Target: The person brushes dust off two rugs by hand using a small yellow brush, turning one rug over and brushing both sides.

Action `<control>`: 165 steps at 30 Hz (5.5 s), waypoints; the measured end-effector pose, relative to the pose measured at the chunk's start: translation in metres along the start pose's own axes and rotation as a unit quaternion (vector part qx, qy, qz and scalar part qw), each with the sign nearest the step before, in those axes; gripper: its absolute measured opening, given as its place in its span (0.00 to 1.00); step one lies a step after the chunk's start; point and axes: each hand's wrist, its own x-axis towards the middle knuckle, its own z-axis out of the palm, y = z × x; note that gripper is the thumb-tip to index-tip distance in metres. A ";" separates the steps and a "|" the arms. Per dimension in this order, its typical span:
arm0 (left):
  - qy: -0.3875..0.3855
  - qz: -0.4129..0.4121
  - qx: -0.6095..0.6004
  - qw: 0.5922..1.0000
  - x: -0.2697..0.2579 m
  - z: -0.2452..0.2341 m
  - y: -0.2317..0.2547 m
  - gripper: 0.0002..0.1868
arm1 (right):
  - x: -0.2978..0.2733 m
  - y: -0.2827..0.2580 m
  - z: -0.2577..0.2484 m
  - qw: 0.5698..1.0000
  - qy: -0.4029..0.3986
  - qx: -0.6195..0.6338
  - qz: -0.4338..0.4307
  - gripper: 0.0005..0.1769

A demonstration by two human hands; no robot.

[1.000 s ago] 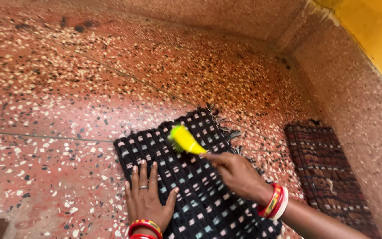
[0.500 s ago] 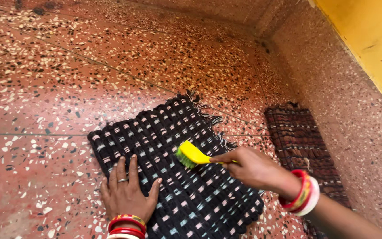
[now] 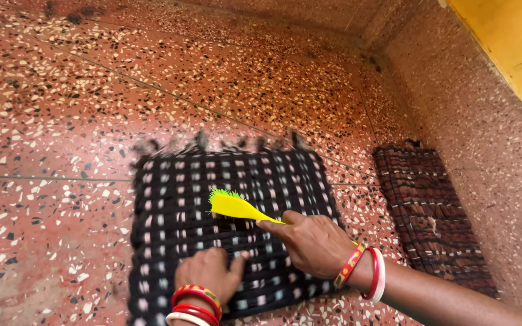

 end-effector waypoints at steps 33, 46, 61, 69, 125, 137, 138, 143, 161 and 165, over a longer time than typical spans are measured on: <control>0.108 0.098 0.114 0.983 -0.001 -0.008 -0.005 0.62 | -0.034 0.114 0.014 0.942 0.205 0.101 0.245 0.21; 0.166 0.085 0.125 0.974 0.002 0.005 -0.014 0.58 | -0.056 0.124 0.025 0.941 0.223 0.159 0.198 0.25; 0.136 0.091 0.082 0.983 0.000 0.002 -0.012 0.57 | -0.070 0.107 0.005 0.881 0.082 0.113 0.452 0.25; 0.118 0.091 0.074 0.986 -0.004 0.001 -0.011 0.59 | -0.100 0.087 0.056 0.983 0.126 0.080 0.102 0.27; -0.113 0.138 0.028 0.984 -0.075 -0.018 0.023 0.51 | -0.133 0.046 0.026 0.951 0.086 0.054 0.291 0.26; -0.060 0.192 0.088 0.976 -0.061 -0.013 0.000 0.67 | -0.126 0.104 0.036 0.913 0.091 -0.009 0.398 0.23; -0.059 0.188 0.094 0.976 -0.061 -0.015 0.001 0.67 | -0.124 0.107 0.032 0.902 0.104 -0.008 0.419 0.23; -0.047 0.180 0.125 0.975 -0.061 -0.020 0.003 0.65 | -0.124 0.071 0.058 0.955 0.161 0.107 0.224 0.23; 0.093 0.089 0.093 0.987 -0.060 0.010 0.002 0.61 | -0.162 0.061 0.076 0.978 0.104 0.111 0.142 0.30; 0.128 0.130 0.080 0.980 -0.056 0.023 -0.010 0.61 | -0.152 0.084 0.075 0.979 0.118 0.090 0.141 0.32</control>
